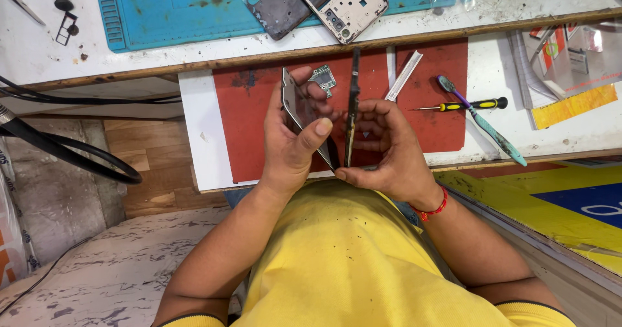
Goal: The person disassembles a smartphone by prying open the back cover and removing internal components. They use a metal prying tool to separate the casing and a screwdriver to detach connectors, exposing the battery and circuit boards.
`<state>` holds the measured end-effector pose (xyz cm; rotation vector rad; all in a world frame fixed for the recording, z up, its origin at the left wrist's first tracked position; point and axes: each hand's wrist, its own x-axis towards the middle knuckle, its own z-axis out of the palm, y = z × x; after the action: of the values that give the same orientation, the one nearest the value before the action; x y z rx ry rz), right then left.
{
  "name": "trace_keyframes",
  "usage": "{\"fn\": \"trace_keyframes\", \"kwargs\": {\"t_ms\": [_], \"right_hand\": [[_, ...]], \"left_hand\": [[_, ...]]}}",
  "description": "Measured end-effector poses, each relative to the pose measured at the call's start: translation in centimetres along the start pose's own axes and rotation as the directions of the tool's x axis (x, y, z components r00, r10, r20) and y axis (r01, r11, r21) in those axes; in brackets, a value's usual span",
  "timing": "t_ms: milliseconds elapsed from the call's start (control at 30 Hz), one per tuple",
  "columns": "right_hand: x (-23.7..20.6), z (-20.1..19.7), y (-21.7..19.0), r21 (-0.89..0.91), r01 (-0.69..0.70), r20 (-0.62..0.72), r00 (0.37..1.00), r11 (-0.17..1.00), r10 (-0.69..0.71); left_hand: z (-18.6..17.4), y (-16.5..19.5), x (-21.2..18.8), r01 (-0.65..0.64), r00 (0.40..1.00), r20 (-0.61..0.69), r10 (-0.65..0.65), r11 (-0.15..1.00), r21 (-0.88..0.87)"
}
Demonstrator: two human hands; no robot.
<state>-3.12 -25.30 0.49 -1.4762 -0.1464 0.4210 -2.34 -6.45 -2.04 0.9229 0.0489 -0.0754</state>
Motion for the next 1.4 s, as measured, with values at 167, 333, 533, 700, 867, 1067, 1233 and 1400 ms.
{"fn": "trace_keyframes", "kwargs": {"t_ms": [167, 333, 533, 700, 867, 1067, 1233, 1400], "right_hand": [[-0.3, 0.1, -0.7, -0.067, -0.065, -0.01, 0.998, 0.996, 0.065], [-0.7, 0.5, -0.9, -0.157, 0.164, -0.019, 0.985, 0.974, -0.17], [-0.8, 0.3, -0.9, -0.157, 0.152, -0.03, 0.987, 0.976, -0.159], [-0.7, 0.5, -1.2, -0.188, 0.137, -0.018, 0.99, 0.973, -0.143], [-0.8, 0.3, -2.8, -0.38, 0.182, 0.04, 0.983, 0.907, -0.18], [-1.7, -0.7, -4.8, -0.401, 0.252, 0.096, 0.968, 0.881, -0.233], [-2.1, -0.5, -5.2, -0.428, 0.223, 0.136, 0.974, 0.876, -0.181], [-2.0, -0.1, -5.4, -0.46, 0.191, 0.134, 0.98, 0.867, -0.145]], "left_hand": [[-0.8, 1.0, -0.3, 0.087, 0.979, 0.197, -0.051, 0.98, -0.178], [-0.9, 2.1, -0.4, 0.018, 0.954, 0.299, -0.005, 0.999, -0.041], [-0.8, 1.6, -0.6, 0.057, 0.961, 0.273, -0.049, 0.998, -0.022], [-1.7, 1.5, -0.7, 0.058, 0.947, 0.315, -0.063, 0.998, 0.024], [-1.8, 1.3, -0.9, 0.097, 0.953, 0.29, -0.084, 0.995, -0.033], [-1.5, 1.2, -1.2, 0.162, 0.976, 0.179, -0.121, 0.958, -0.236], [-1.1, 1.3, -1.4, 0.137, 0.976, 0.199, -0.084, 0.954, -0.266], [-0.9, 1.3, -1.3, 0.155, 0.973, 0.207, -0.1, 0.95, -0.271]]}}
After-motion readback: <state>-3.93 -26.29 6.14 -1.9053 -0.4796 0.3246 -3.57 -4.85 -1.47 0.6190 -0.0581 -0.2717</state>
